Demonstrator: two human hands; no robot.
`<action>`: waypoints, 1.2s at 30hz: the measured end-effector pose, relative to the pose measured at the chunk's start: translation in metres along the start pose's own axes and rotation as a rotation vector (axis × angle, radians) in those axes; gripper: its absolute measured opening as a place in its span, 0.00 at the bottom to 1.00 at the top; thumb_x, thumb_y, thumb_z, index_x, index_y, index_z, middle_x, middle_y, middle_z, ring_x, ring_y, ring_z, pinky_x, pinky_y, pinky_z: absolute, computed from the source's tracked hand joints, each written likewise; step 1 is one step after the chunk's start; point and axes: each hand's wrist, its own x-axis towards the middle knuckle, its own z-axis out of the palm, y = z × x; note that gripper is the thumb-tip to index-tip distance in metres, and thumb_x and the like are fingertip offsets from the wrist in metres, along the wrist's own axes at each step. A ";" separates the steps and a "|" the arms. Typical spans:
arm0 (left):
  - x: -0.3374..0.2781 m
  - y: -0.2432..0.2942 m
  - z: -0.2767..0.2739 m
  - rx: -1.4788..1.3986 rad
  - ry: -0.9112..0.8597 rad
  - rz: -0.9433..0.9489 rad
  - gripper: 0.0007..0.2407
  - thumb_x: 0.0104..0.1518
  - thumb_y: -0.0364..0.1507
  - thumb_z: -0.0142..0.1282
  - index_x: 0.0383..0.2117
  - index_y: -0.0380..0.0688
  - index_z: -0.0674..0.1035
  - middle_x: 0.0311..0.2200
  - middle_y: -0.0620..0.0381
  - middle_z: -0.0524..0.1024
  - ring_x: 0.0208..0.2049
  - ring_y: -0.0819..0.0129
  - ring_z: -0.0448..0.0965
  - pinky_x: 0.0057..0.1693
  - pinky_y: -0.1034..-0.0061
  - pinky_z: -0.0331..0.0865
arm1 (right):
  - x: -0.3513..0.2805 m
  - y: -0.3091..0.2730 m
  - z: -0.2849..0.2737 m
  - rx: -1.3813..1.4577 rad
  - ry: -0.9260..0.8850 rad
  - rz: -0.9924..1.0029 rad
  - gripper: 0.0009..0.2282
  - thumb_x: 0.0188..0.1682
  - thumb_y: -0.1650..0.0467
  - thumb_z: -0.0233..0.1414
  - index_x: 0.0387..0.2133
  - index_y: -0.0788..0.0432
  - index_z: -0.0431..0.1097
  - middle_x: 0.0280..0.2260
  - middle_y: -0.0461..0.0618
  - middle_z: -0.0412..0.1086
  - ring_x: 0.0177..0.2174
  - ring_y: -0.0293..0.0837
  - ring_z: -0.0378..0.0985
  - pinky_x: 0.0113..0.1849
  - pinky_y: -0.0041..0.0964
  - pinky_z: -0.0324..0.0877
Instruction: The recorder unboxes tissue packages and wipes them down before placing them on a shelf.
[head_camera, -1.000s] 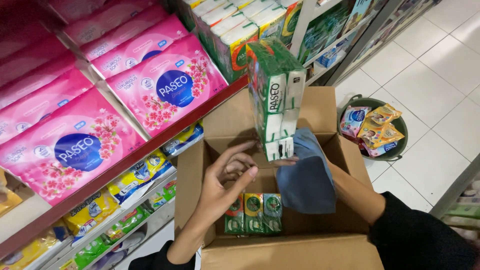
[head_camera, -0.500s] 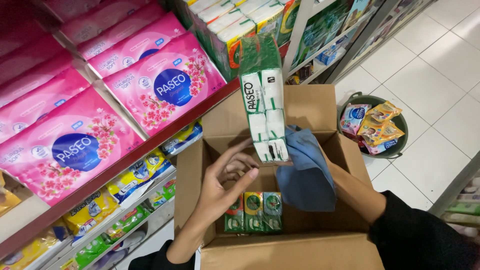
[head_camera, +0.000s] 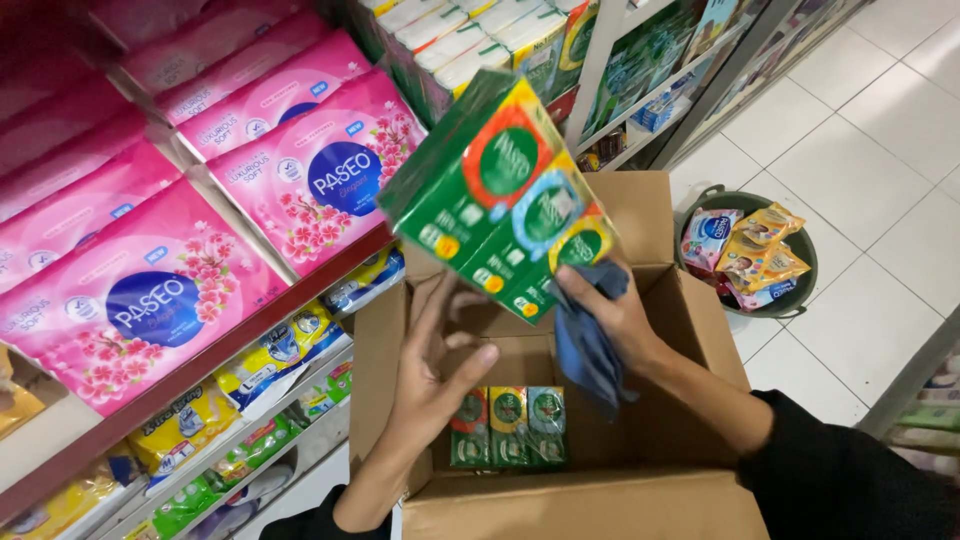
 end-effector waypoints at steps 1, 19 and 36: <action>-0.004 -0.006 -0.003 0.001 0.003 0.003 0.31 0.59 0.24 0.61 0.69 0.38 0.61 0.61 0.54 0.64 0.59 0.63 0.72 0.52 0.74 0.74 | 0.002 0.006 -0.008 -0.003 -0.003 -0.008 0.21 0.45 0.71 0.61 0.50 0.64 0.65 0.43 0.56 0.74 0.43 0.43 0.79 0.47 0.38 0.74; -0.061 -0.079 -0.030 -0.081 -0.047 0.032 0.38 0.51 0.37 0.71 0.67 0.41 0.60 0.63 0.54 0.66 0.63 0.62 0.67 0.67 0.65 0.64 | -0.003 -0.066 0.019 -0.428 -0.125 -0.750 0.26 0.38 0.72 0.70 0.49 0.58 0.65 0.55 0.65 0.71 0.51 0.53 0.82 0.47 0.39 0.78; -0.048 -0.070 -0.014 -0.110 0.007 0.016 0.34 0.48 0.25 0.74 0.62 0.37 0.66 0.57 0.50 0.71 0.56 0.67 0.73 0.62 0.65 0.72 | 0.025 0.025 -0.007 -0.447 -0.473 0.105 0.14 0.56 0.62 0.52 0.45 0.60 0.74 0.40 0.55 0.78 0.43 0.52 0.78 0.45 0.40 0.72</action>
